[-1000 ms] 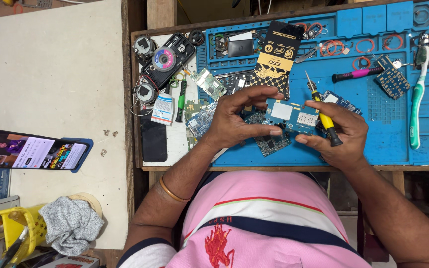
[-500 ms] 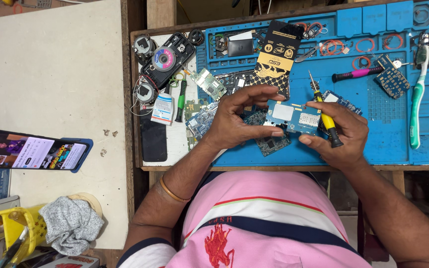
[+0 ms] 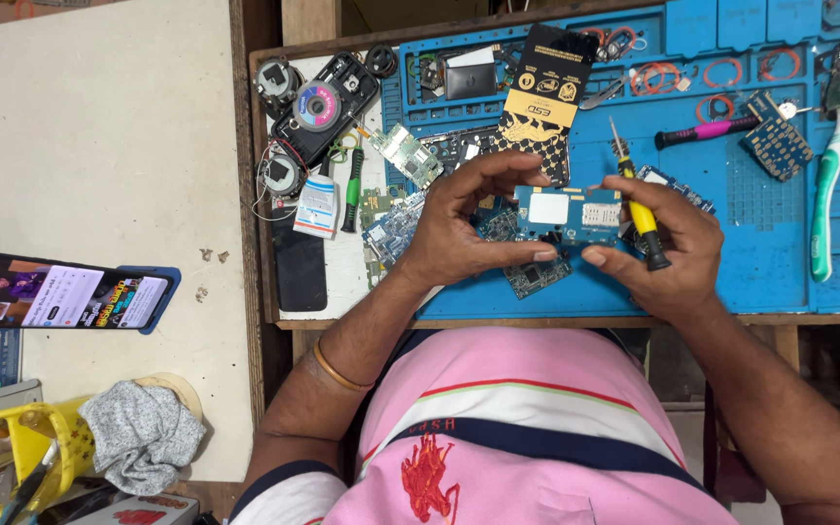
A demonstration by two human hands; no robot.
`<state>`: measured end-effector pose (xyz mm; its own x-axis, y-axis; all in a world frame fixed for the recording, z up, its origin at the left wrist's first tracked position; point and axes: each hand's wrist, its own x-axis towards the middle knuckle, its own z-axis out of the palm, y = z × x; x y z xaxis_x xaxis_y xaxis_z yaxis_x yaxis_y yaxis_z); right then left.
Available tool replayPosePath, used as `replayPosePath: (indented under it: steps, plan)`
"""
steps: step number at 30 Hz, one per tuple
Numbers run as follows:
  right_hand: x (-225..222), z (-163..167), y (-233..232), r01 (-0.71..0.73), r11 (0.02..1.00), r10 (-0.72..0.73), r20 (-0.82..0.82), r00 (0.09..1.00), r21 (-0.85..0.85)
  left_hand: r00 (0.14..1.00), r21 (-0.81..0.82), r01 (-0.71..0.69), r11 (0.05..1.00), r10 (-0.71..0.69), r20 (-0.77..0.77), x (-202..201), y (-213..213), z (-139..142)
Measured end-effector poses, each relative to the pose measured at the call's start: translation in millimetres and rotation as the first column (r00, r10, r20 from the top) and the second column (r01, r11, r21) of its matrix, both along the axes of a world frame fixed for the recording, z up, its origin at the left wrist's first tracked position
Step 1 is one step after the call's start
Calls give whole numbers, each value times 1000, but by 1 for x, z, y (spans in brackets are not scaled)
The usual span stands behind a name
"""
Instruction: The person holds a blue circuit board on a repair mat and uses a yellow-handled screwdriver to unscrew and pry components from it, repositioning the board repeatedly to work on different edges. They set the board down and pick it back up while continuing to work on it with the screwdriver.
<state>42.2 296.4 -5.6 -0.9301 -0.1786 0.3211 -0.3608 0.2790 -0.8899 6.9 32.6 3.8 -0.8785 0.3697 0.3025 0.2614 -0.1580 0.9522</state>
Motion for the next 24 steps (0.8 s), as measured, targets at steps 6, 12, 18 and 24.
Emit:
replayPosePath:
  steps: [6, 12, 18, 24]
  plan:
    - [0, -1, -1, 40, 997, -39, -20, 999, 62, 995, -100, -48, 994, 38, -96, 1, -2, 3]
    - [0, 1, -4, 15, 994, -13, -19, 1000, 108, 975, -192, -89, 977, 46, -218, 0, -1, 8]
    - [1, 2, -2, -23, 992, 29, -44, 999, 123, 944, -257, -128, 958, 38, -327, 0, -1, 10]
    - [5, 2, -2, -37, 995, 38, -10, 999, 93, 938, -294, -136, 946, 28, -345, 1, 0, 9]
